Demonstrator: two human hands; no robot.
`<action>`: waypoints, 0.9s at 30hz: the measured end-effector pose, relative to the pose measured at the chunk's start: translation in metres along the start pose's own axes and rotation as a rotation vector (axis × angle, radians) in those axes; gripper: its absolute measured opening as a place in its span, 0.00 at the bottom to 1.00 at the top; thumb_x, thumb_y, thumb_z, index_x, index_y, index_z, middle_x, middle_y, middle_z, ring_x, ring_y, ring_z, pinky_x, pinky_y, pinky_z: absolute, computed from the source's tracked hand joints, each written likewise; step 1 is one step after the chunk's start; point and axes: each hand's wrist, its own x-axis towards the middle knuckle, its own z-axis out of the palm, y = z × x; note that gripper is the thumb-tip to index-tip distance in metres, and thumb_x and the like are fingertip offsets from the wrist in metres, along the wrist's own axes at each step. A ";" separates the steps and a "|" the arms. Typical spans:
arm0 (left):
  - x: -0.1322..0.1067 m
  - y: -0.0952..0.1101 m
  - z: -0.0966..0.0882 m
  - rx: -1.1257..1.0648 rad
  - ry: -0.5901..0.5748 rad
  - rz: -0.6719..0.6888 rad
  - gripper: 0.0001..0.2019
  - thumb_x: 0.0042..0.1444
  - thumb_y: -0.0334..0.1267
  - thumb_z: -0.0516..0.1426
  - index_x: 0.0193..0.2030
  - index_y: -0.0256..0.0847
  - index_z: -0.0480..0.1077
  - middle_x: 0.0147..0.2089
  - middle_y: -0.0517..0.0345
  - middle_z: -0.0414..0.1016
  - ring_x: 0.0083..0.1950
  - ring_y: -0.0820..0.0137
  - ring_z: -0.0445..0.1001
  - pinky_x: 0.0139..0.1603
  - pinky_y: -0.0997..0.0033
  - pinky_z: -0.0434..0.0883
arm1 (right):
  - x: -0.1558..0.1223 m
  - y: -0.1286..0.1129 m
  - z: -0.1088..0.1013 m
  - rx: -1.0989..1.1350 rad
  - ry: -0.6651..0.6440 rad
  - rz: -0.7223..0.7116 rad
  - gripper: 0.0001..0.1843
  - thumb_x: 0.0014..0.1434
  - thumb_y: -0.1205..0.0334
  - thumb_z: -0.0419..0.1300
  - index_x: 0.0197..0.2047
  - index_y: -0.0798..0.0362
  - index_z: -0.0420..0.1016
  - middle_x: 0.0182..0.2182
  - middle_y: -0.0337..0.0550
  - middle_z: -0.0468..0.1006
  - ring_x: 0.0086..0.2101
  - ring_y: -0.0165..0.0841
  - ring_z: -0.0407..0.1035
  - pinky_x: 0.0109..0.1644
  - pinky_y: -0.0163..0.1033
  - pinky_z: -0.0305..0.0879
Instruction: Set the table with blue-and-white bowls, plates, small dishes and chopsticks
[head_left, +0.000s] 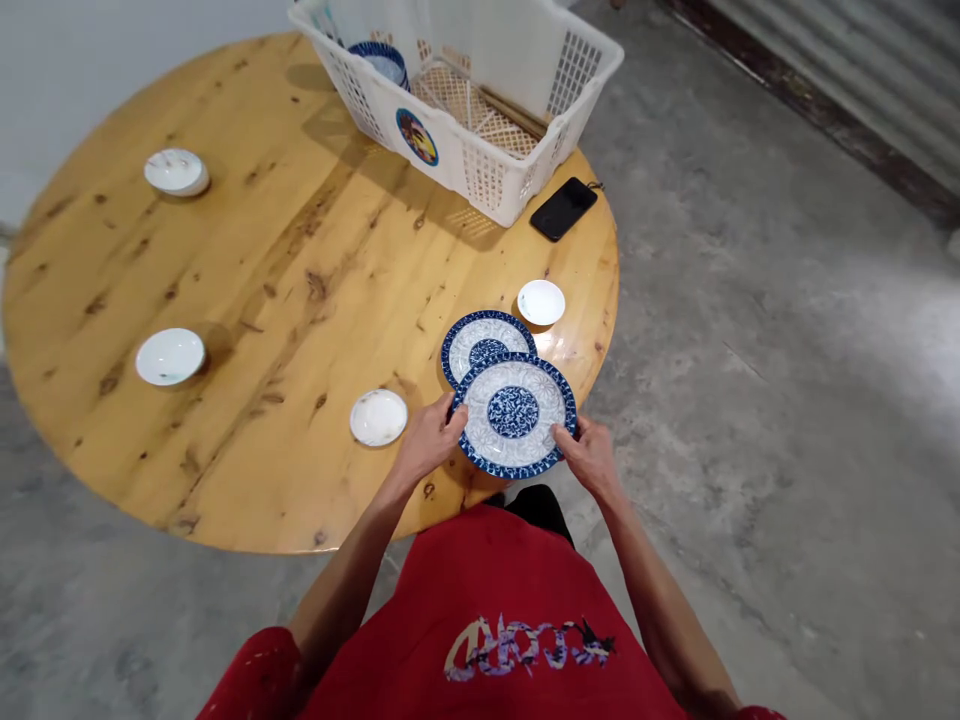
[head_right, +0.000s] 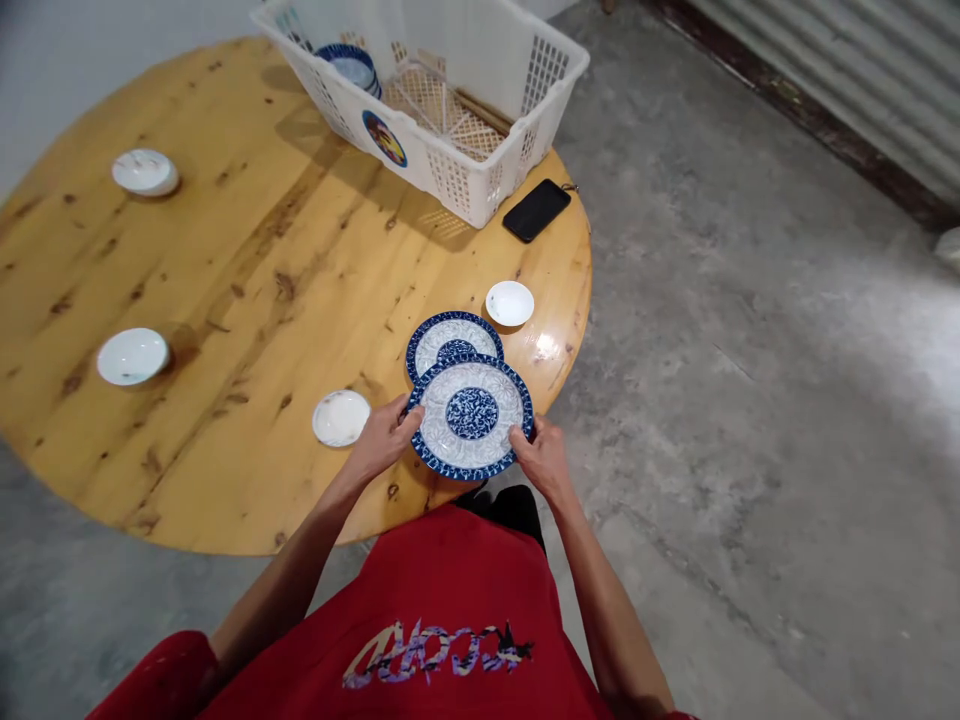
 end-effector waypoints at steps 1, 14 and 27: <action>0.007 0.000 -0.002 0.015 0.012 -0.007 0.13 0.62 0.45 0.48 0.28 0.43 0.56 0.24 0.64 0.59 0.26 0.72 0.59 0.30 0.71 0.53 | 0.009 -0.003 0.000 -0.013 -0.005 -0.008 0.15 0.52 0.49 0.54 0.24 0.52 0.65 0.19 0.35 0.64 0.22 0.29 0.59 0.26 0.33 0.54; 0.072 -0.003 -0.020 0.409 -0.031 -0.205 0.17 0.66 0.42 0.44 0.47 0.36 0.71 0.41 0.46 0.78 0.44 0.59 0.76 0.43 0.66 0.66 | 0.115 -0.031 0.006 -0.459 -0.190 -0.240 0.14 0.55 0.50 0.51 0.25 0.50 0.63 0.20 0.40 0.68 0.24 0.33 0.62 0.30 0.36 0.54; 0.088 0.008 -0.021 0.610 -0.090 -0.348 0.19 0.68 0.44 0.44 0.52 0.35 0.69 0.48 0.37 0.80 0.52 0.52 0.78 0.48 0.62 0.68 | 0.151 -0.044 0.008 -0.822 -0.408 -0.225 0.22 0.65 0.53 0.48 0.53 0.62 0.64 0.40 0.59 0.80 0.42 0.49 0.74 0.41 0.41 0.61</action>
